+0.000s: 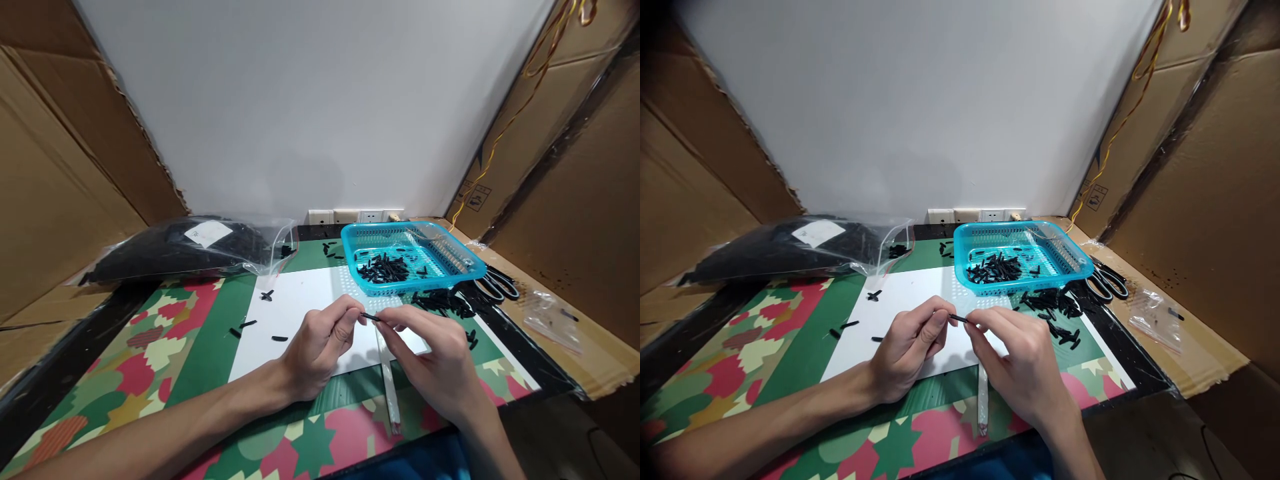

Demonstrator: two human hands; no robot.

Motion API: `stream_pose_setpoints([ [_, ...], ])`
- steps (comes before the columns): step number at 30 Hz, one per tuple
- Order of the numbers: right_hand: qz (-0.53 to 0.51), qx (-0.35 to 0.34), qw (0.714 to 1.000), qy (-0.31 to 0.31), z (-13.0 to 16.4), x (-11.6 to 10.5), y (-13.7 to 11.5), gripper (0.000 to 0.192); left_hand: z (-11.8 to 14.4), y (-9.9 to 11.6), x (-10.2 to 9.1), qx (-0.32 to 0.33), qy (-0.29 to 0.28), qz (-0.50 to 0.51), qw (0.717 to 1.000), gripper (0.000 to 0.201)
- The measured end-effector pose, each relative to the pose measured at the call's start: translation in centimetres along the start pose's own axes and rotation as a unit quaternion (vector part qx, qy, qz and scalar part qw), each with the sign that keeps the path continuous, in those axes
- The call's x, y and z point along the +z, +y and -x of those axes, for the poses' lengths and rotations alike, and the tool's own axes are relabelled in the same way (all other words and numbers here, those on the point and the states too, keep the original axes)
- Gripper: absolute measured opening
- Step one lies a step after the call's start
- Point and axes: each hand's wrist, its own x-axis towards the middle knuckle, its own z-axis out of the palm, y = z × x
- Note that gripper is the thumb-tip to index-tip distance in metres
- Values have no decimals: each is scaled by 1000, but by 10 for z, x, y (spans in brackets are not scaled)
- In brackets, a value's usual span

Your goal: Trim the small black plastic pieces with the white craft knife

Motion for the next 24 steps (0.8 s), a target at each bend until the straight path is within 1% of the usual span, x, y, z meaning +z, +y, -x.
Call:
stream_pose_setpoints([
  [2,-4,7,1000,16,-1,0,-3,13,0,0,0,-5,-6,15,1000,39],
  [3,3,15,999,36,-2,0,-3,12,1,-1,0,-6,-8,24,1000,39],
  [5,54,39,993,102,-4,-5,-1,9,1,-1,0,-7,-5,44,999,39],
  [7,152,78,970,172,-8,-14,7,10,0,-2,1,-7,5,61,998,39],
  [8,208,100,954,192,-10,-20,12,12,-1,-2,1,-8,10,69,998,39],
  [9,260,122,938,193,-12,-27,18,14,-3,-2,1,-12,17,77,997,40],
  [10,298,140,930,164,-15,-34,24,14,-5,-1,1,-17,27,86,996,40],
  [12,322,150,929,99,-18,-44,32,12,-8,0,1,-36,47,103,993,40],
  [13,308,153,936,77,-18,-46,33,10,-10,1,1,-48,56,112,991,39],
  [15,243,148,957,46,-17,-42,28,9,-12,2,0,-71,65,123,988,37],
  [17,150,131,980,8,-14,-30,16,9,-14,2,0,-82,65,122,987,37],
  [18,102,125,987,-18,-13,-21,8,9,-14,2,-1,-82,64,120,987,37],
  [19,61,118,990,-40,-11,-12,0,9,-14,2,-1,-83,62,119,988,38],
  [20,25,109,991,-76,-9,-3,-7,10,-14,2,-1,-84,61,123,987,40],
  [22,-11,100,989,-108,-7,14,-18,12,-14,1,-1,-92,53,140,984,43],
  [24,-10,104,988,-111,-5,26,-22,18,-14,-1,0,-95,38,151,983,46],
])
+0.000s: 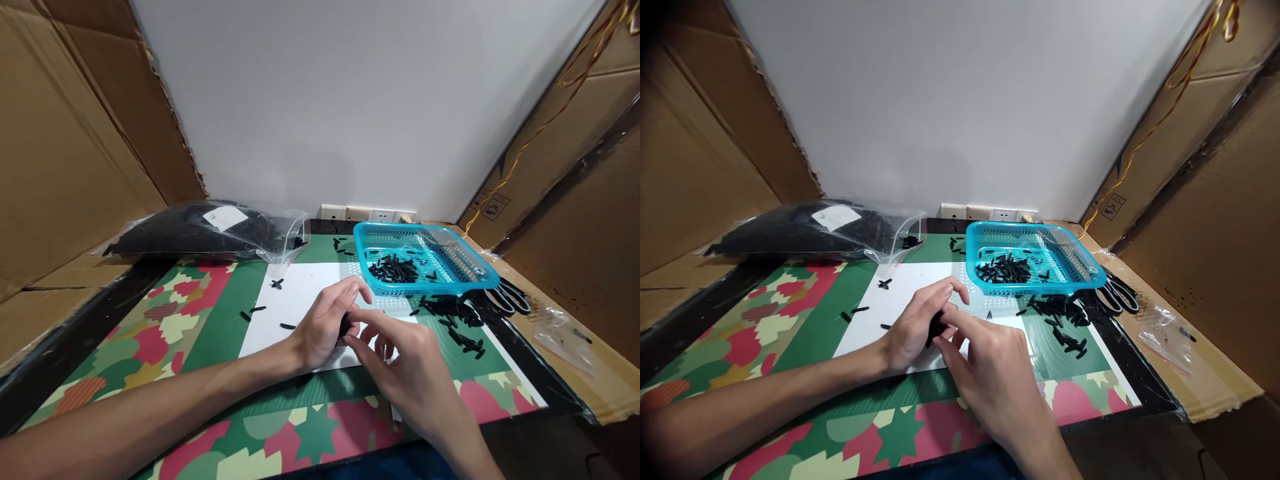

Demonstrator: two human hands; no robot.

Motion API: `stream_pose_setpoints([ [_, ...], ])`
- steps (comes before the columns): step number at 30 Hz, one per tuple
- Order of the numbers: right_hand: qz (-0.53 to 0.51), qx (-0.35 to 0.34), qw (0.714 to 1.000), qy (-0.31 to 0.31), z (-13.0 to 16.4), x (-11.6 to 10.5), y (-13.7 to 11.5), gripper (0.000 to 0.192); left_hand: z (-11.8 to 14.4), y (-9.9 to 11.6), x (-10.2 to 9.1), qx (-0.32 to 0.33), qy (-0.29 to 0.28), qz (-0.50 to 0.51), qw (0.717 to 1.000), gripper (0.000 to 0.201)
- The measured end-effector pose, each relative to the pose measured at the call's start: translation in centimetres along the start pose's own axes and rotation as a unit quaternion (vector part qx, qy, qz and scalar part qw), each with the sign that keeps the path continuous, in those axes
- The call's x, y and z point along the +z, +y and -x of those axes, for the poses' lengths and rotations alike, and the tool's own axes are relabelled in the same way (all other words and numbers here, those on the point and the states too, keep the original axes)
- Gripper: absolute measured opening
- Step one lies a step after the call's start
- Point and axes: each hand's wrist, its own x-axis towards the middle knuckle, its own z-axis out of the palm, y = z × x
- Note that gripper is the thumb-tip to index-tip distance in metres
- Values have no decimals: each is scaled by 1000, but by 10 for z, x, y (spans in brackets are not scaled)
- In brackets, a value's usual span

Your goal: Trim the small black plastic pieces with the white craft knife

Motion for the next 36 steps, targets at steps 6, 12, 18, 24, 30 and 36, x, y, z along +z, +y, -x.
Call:
stream_pose_setpoints([
  [6,49,26,997,44,-1,13,4,20,1,-5,-1,-5,-21,4,1000,47],
  [12,56,5,996,65,5,19,10,21,8,-8,0,-16,-70,-46,996,47],
  [18,48,-19,995,87,5,16,13,27,8,-4,0,-26,-71,-60,995,49],
  [24,21,-6,993,119,6,3,14,19,2,-6,1,-33,-43,-37,998,52],
  [30,-26,28,983,178,5,-10,11,13,1,-5,0,-38,-43,-25,998,55],
  [36,-74,45,982,167,0,-6,15,17,9,-6,-4,10,-67,-78,995,43],
])
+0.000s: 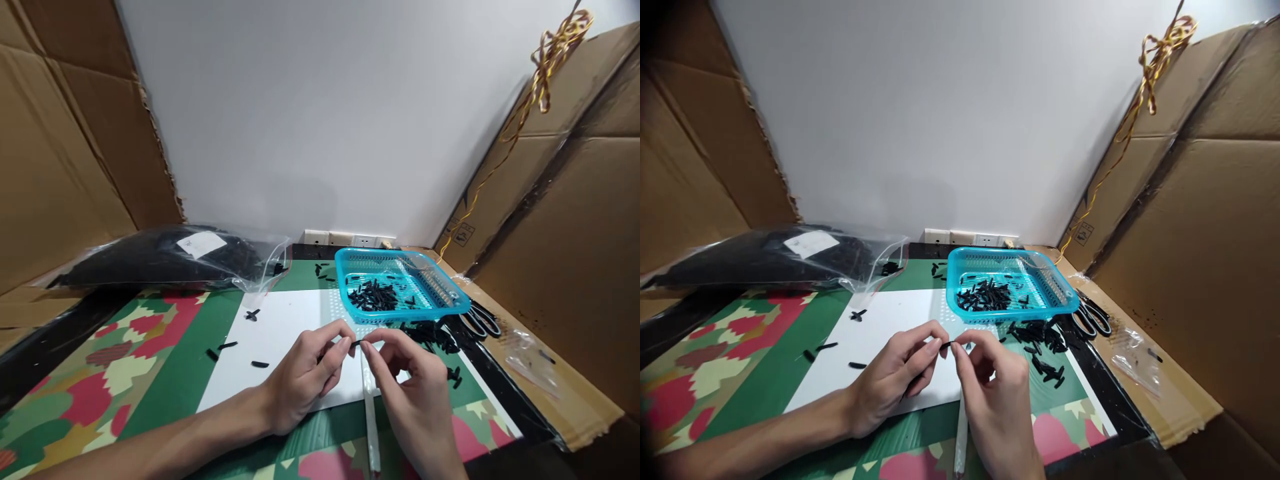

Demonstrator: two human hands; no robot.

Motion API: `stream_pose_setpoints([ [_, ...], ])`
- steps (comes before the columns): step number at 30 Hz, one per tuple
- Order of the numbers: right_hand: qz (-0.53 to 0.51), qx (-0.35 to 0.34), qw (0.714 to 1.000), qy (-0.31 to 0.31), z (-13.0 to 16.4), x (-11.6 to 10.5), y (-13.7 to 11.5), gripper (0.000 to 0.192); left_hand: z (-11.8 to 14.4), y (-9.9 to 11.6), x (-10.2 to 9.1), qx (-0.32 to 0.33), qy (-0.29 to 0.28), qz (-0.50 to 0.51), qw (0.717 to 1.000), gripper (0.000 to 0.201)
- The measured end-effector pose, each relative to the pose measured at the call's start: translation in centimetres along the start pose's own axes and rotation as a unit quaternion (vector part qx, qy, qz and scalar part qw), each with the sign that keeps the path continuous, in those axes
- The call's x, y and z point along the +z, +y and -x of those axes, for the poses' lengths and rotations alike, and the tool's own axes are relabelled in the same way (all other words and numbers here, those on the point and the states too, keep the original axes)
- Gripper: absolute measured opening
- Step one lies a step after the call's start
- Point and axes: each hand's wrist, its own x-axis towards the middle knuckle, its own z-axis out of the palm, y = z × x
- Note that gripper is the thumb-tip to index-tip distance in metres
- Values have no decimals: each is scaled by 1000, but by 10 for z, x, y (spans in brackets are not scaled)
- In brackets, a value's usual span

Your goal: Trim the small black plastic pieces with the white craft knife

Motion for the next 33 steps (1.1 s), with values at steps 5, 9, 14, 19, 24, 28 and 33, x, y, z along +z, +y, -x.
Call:
stream_pose_setpoints([
  [5,-17,5,1000,21,1,2,0,18,4,3,-1,10,-20,-24,999,43],
  [9,-32,22,999,16,0,1,1,21,3,8,-2,4,-26,-38,999,39],
  [14,-38,31,999,14,3,1,0,19,2,3,0,26,-13,-57,998,37],
  [19,-87,44,995,9,4,4,-3,17,2,2,1,37,-10,-58,998,38],
  [24,-176,71,982,-24,2,-1,0,17,3,2,1,38,-25,-57,997,41],
  [28,-192,70,978,-27,3,-3,3,15,4,2,1,37,-5,-51,998,41],
  [33,-163,77,983,-31,5,-3,4,14,3,2,3,37,2,-31,999,41],
])
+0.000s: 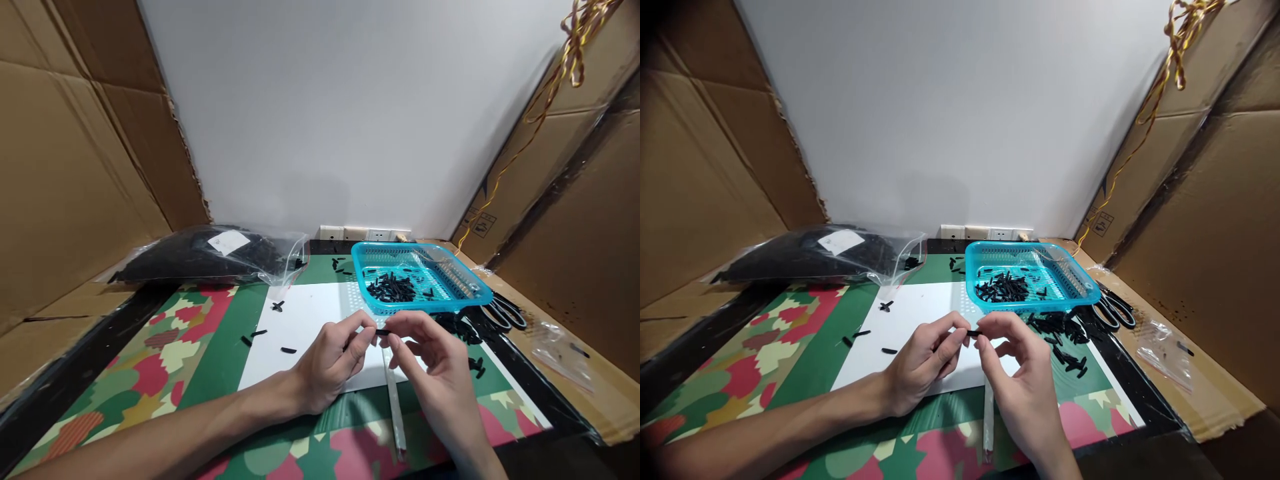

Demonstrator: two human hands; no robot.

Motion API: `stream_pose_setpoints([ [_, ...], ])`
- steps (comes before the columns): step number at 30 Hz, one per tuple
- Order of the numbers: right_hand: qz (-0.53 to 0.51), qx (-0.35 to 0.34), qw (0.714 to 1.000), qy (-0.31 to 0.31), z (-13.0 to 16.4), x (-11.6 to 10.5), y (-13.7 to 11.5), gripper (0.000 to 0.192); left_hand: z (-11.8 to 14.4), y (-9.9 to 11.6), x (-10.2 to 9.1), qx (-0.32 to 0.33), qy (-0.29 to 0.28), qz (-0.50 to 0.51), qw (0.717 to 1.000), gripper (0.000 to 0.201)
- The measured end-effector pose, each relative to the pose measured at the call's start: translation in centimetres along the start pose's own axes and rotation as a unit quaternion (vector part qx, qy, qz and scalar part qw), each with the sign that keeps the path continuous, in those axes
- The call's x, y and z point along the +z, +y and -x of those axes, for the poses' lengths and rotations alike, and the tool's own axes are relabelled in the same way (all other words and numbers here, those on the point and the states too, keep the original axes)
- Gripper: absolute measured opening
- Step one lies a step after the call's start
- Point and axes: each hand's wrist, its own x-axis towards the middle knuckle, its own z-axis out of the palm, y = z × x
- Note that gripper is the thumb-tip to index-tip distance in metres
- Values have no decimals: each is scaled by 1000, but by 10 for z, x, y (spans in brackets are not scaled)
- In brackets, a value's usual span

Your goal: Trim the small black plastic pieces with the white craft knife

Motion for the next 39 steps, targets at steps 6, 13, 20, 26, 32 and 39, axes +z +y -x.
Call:
stream_pose_setpoints([
  [6,18,24,1000,-8,-3,-1,-1,20,0,-1,1,-10,5,20,1000,44],
  [13,-12,46,998,-38,-6,-6,-3,24,0,3,0,-5,8,-1,1000,45],
  [20,-13,46,998,-52,-7,-7,-4,23,0,1,0,4,13,6,1000,42],
  [26,-24,45,997,-51,-8,-8,-6,24,0,2,0,13,8,10,1000,41],
  [32,-26,45,997,-51,-8,-9,-7,26,1,2,1,15,5,14,1000,39],
  [39,-32,47,997,-59,-7,-9,-8,29,1,2,0,13,7,10,1000,41],
])
